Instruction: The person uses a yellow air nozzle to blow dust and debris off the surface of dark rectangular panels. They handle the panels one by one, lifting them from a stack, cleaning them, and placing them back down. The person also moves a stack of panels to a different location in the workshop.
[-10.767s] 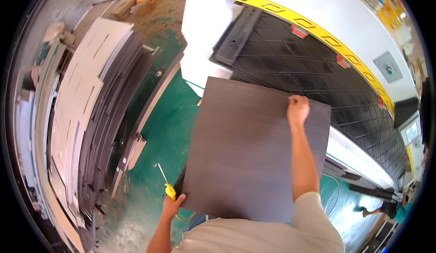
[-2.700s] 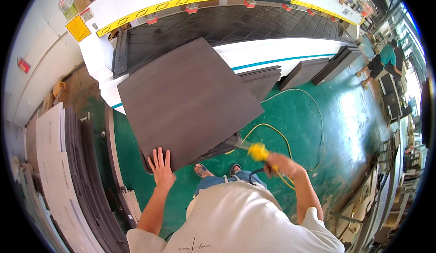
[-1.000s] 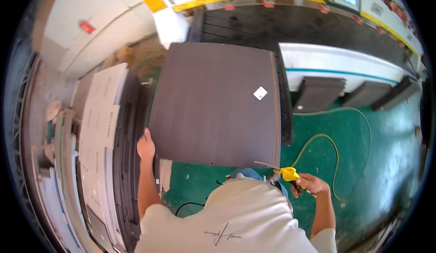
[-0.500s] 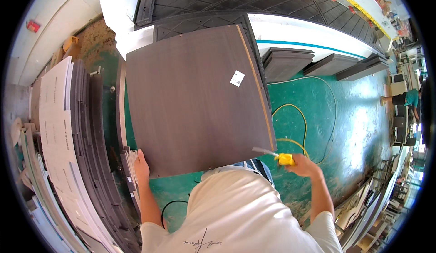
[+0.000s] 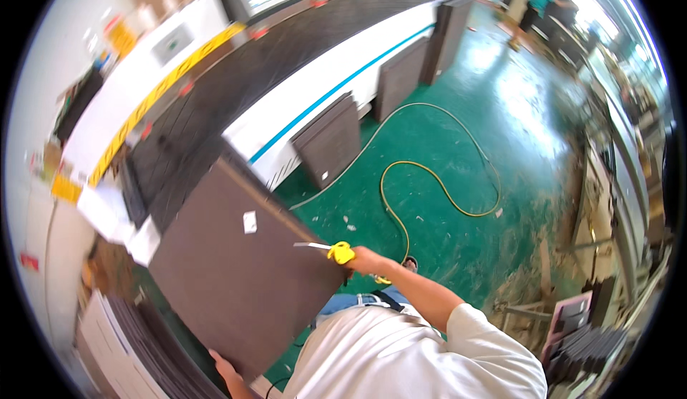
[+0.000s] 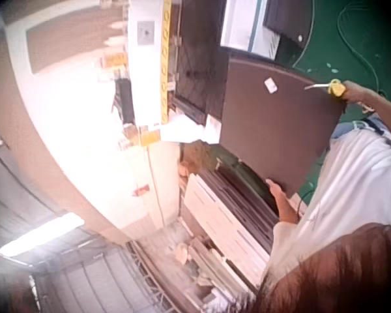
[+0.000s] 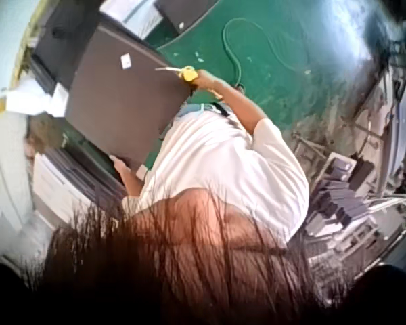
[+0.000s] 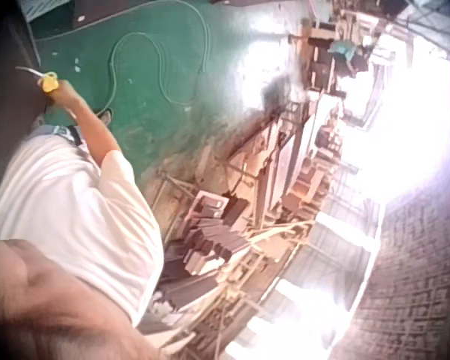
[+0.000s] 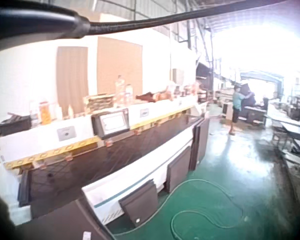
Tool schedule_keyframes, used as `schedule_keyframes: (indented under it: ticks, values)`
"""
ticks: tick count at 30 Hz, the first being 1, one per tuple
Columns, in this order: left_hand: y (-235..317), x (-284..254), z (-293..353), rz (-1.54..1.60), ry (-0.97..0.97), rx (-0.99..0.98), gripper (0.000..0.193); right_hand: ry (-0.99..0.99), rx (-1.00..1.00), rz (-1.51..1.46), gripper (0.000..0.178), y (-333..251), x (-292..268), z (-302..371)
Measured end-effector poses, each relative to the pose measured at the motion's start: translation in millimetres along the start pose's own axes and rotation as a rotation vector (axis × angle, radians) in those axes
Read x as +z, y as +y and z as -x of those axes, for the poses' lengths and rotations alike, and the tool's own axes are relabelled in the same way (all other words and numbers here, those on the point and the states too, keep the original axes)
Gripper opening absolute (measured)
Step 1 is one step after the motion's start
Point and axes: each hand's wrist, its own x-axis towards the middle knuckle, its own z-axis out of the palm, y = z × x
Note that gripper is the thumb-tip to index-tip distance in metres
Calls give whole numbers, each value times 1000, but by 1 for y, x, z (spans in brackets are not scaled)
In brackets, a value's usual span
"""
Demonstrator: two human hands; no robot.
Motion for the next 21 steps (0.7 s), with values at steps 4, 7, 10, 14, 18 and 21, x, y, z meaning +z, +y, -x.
schedule_keyframes:
  ticks: [4,7,10,14,18,21]
  values:
    - [-22,22,36,-16,-12,39,92,74,-90,-30,23,30,-45,30]
    - [-33,55,91,-12,58,57,88,45,-103,-6,26,47,-92,63]
    - [-38,97,148,5,77,103,85,89,-226,-127,24,103,-139,68]
    - [-51,144,216,45,90,148,80,82,-129,-124,26,104,-226,122]
    - [-10,202,252,62,3,273,75,234,-139,-127,30,124,-304,128]
    - [48,265,306,109,-160,309,70,280,-113,-273,29,154,-354,133]
